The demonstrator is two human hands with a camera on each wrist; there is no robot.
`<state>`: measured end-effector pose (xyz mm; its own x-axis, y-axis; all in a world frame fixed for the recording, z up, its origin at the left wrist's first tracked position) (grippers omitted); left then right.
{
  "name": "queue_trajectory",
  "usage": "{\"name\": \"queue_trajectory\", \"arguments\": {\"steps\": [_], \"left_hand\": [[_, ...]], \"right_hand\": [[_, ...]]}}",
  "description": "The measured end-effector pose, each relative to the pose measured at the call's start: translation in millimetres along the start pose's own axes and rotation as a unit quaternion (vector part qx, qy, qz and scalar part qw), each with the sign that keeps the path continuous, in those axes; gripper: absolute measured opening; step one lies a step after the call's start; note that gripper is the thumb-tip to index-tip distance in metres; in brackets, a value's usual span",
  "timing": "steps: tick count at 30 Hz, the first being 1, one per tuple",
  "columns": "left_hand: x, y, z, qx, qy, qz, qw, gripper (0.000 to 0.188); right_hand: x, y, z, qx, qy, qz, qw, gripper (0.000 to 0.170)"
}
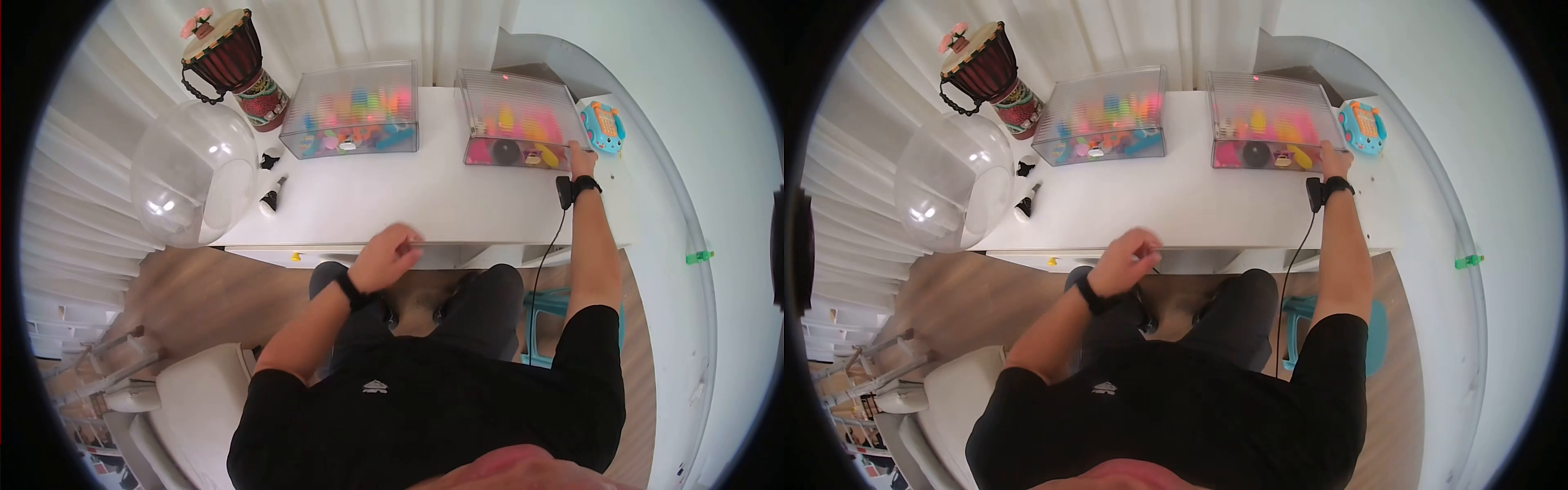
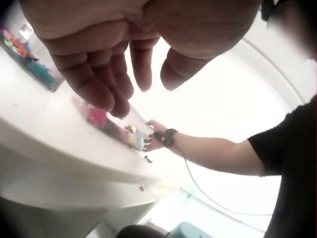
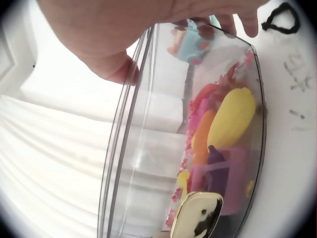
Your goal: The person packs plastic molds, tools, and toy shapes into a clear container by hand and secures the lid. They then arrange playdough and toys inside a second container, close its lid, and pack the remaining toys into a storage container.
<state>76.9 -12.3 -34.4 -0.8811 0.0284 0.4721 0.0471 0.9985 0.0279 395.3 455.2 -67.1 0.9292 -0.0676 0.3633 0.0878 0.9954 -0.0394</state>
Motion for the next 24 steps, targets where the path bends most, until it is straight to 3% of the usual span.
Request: {"name": "queue_trajectory", "arguments": {"steps": [4, 6, 12, 14, 16, 20, 22, 24], "left_hand": [[6, 95, -12, -0.001, -0.087, -0.042, 0.995, 0.04], [7, 146, 5, 0.056, -0.179, -0.036, 0.982, 0.053], [-8, 236, 28, 0.074, -0.185, -0.126, 0.972, 0.068], [-14, 248, 37, 0.066, -0.183, -0.133, 0.972, 0.062], [-14, 251, 32, -0.02, -0.257, -0.033, 0.966, 0.056], [-14, 250, 25, -0.009, -0.247, -0.036, 0.968, 0.05], [-9, 251, 24, -0.02, -0.266, -0.032, 0.963, 0.047], [-3, 246, 11, -0.026, -0.275, -0.03, 0.961, 0.047]], "right_hand": [[-1, -6, 5, -0.008, 0.012, -0.017, 1.0, 0.105], [-2, -5, 3, -0.017, 0.004, -0.02, 1.0, 0.105], [-6, 24, -22, -0.012, 0.052, 0.009, 0.999, 0.109], [-4, 5, -8, -0.017, 0.038, 0.013, 0.999, 0.11], [2, -20, 16, -0.021, 0.055, 0.048, 0.997, 0.11], [7, -19, 20, -0.03, 0.013, 0.072, 0.997, 0.109], [8, -34, 37, -0.015, 0.097, 0.095, 0.991, 0.106], [11, -17, 31, 0.006, 0.072, 0.091, 0.993, 0.104]]}}
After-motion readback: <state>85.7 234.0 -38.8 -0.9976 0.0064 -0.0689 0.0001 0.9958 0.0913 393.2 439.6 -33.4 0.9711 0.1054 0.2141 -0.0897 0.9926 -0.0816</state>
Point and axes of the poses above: each hand's wrist, its own y-axis towards the middle knuckle, its own x-axis out of the back of the hand, z = x × y, the point moved 1 cm from there along y, towards the middle knuckle, and after that the axes turned 9 degrees about z, right-handed, at the moved point
